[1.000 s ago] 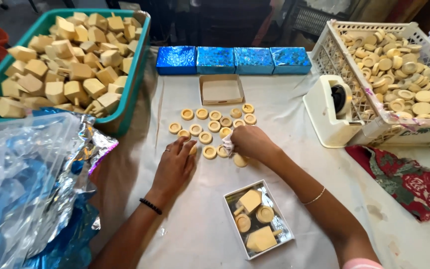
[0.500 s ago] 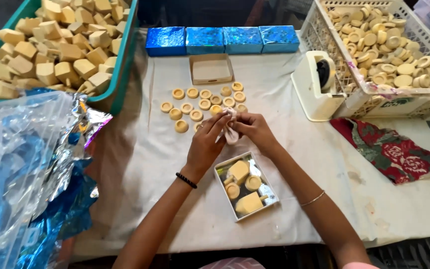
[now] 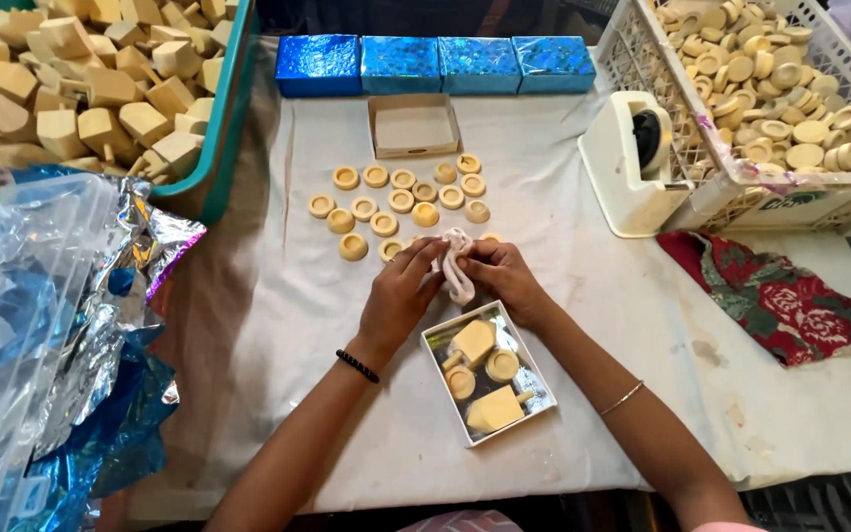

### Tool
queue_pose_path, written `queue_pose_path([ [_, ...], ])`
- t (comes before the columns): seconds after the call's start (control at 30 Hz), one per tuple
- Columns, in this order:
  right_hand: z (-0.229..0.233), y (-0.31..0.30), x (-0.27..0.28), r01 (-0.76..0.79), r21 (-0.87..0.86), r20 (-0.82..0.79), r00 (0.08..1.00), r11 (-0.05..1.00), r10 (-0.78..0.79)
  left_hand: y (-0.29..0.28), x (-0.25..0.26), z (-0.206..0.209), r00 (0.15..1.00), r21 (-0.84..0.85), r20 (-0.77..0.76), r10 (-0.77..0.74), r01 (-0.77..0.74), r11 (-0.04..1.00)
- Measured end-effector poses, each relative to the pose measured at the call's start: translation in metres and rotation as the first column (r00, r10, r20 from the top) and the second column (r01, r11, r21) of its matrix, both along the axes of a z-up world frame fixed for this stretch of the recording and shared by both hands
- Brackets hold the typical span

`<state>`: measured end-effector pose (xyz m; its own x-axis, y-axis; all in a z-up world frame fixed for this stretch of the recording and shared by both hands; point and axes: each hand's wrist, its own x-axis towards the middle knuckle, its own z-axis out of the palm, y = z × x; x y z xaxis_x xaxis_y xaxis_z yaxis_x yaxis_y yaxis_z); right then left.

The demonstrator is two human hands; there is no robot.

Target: The person polishes small wooden components by hand using a piece of white cloth. The person handles multiple circular and house-shaped wooden blocks, wiping their surfaces before arranging them on the work surface and placing some into a small cardboard box.

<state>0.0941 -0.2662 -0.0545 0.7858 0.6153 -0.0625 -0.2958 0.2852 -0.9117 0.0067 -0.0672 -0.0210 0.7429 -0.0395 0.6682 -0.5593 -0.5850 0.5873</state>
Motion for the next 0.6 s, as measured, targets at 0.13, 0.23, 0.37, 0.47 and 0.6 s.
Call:
queue_pose_path([
  [0.13, 0.009, 0.003, -0.005, 0.010, -0.040, 0.042, 0.999, 0.999, -0.008, 0.002, -0.001, 0.000, 0.988, -0.101, -0.149, -0.044, 0.029, 0.994],
  [0.23, 0.003, 0.001, -0.002, 0.020, -0.091, 0.221, 0.975, 0.996, 0.000, 0.004, 0.004, -0.003, 0.985, -0.140, -0.163, -0.046, 0.023, 0.990],
  [0.37, -0.010, -0.002, 0.004, 0.134, -0.129, 0.442, 0.895, 0.983, -0.064, 0.007, 0.008, -0.010, 0.976, -0.181, -0.201, -0.079, 0.043, 0.983],
  [0.47, -0.004, 0.001, 0.003, 0.218, -0.093, 0.466, 0.872, 0.971, -0.151, 0.006, 0.007, -0.005, 0.967, -0.178, -0.231, -0.106, 0.065, 0.982],
  [0.6, -0.003, 0.000, 0.006, 0.244, -0.109, 0.561, 0.815, 0.964, -0.143, 0.007, 0.009, -0.017, 0.961, -0.118, -0.236, -0.141, 0.116, 0.986],
])
